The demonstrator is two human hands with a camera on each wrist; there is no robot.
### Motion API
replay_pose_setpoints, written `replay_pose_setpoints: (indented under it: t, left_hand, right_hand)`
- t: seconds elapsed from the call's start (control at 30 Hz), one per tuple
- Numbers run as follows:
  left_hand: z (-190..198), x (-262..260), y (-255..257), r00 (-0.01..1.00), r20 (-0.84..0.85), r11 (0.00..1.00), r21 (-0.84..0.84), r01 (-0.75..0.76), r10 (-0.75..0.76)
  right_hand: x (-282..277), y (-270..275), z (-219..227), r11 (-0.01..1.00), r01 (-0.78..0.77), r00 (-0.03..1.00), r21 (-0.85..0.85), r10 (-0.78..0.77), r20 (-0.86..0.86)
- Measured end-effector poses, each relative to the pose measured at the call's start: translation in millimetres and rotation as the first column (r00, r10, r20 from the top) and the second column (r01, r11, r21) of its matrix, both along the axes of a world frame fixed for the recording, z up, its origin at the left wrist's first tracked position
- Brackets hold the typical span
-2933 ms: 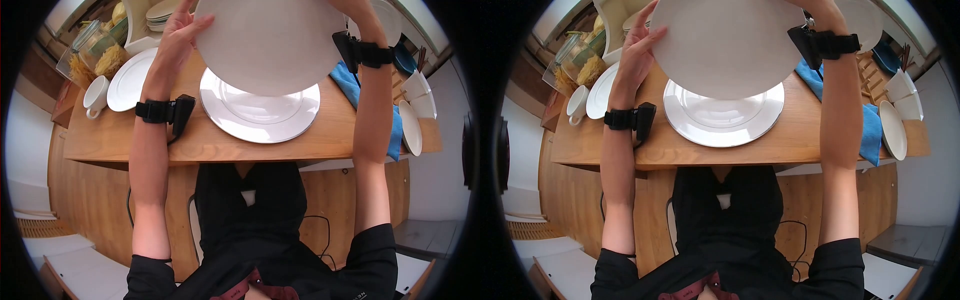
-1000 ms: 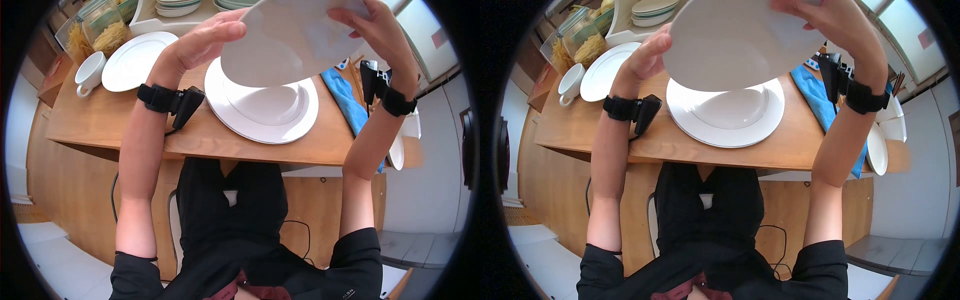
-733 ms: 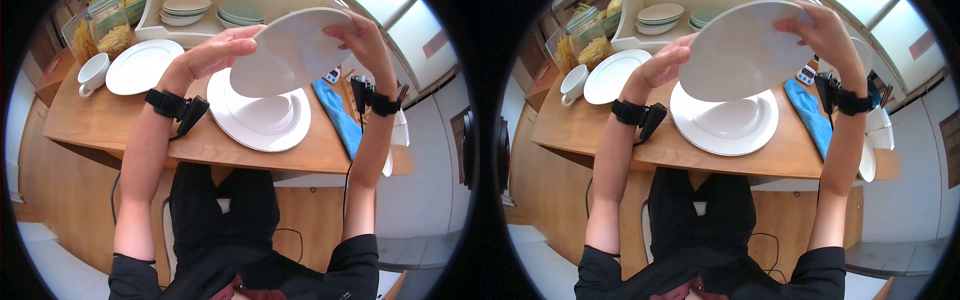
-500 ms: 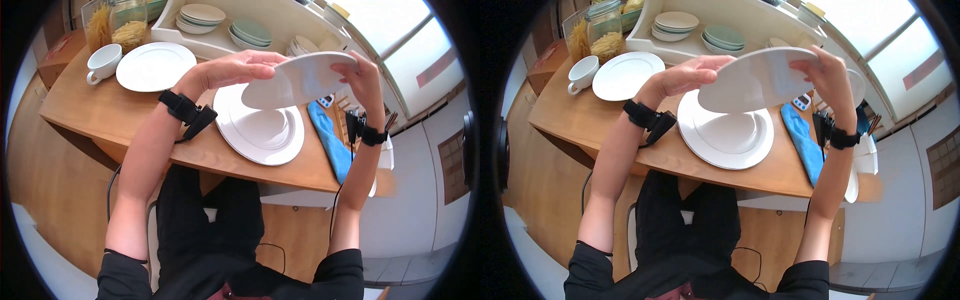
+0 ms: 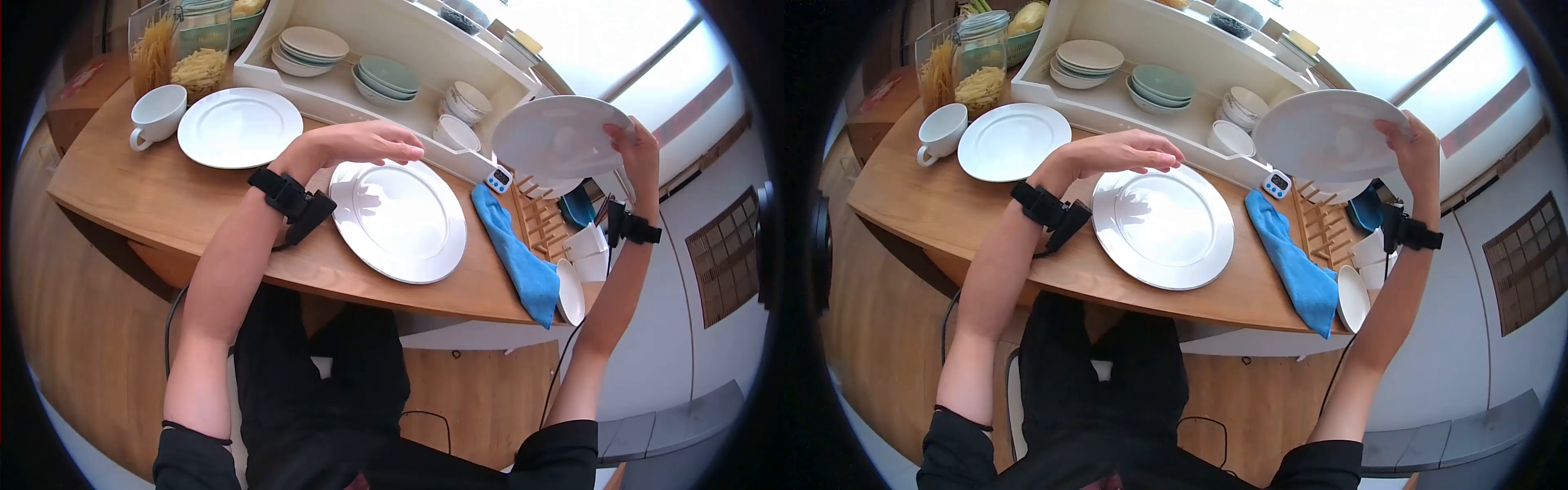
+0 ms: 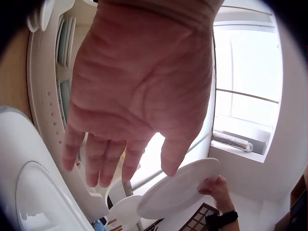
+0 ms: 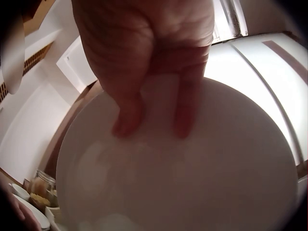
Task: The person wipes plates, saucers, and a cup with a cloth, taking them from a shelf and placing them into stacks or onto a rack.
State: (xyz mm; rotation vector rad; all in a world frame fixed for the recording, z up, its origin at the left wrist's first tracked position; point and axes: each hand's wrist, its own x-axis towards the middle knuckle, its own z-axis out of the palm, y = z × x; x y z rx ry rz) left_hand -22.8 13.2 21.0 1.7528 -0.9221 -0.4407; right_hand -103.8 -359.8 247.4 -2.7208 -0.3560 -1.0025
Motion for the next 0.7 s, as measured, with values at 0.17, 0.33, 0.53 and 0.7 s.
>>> replay_pose_setpoints:
  t: [0.17,0.33,0.53,0.7]
  left_hand:
    - [-4,3,0,1.0,0.006,1.0,-0.01,-0.01,0.01]
    - [-6,4,1,0.999,0.018,0.999,-0.001,-0.032,0.032]
    - [-8,8,0,0.999,0.027,1.0,0.008,-0.023,0.022]
    - [-9,8,-2,0.997,0.063,0.998,0.052,-0.043,0.039]
  right_hand:
    - [23,-47,7,0.972,0.206,0.979,-0.116,-0.205,0.018]
    - [52,-88,5,0.928,0.291,0.957,-0.232,-0.288,0.044]
    - [86,-122,-2,0.885,0.343,0.936,-0.313,-0.35,0.036]
    - [110,-154,-19,0.877,0.289,0.95,-0.384,-0.312,0.003]
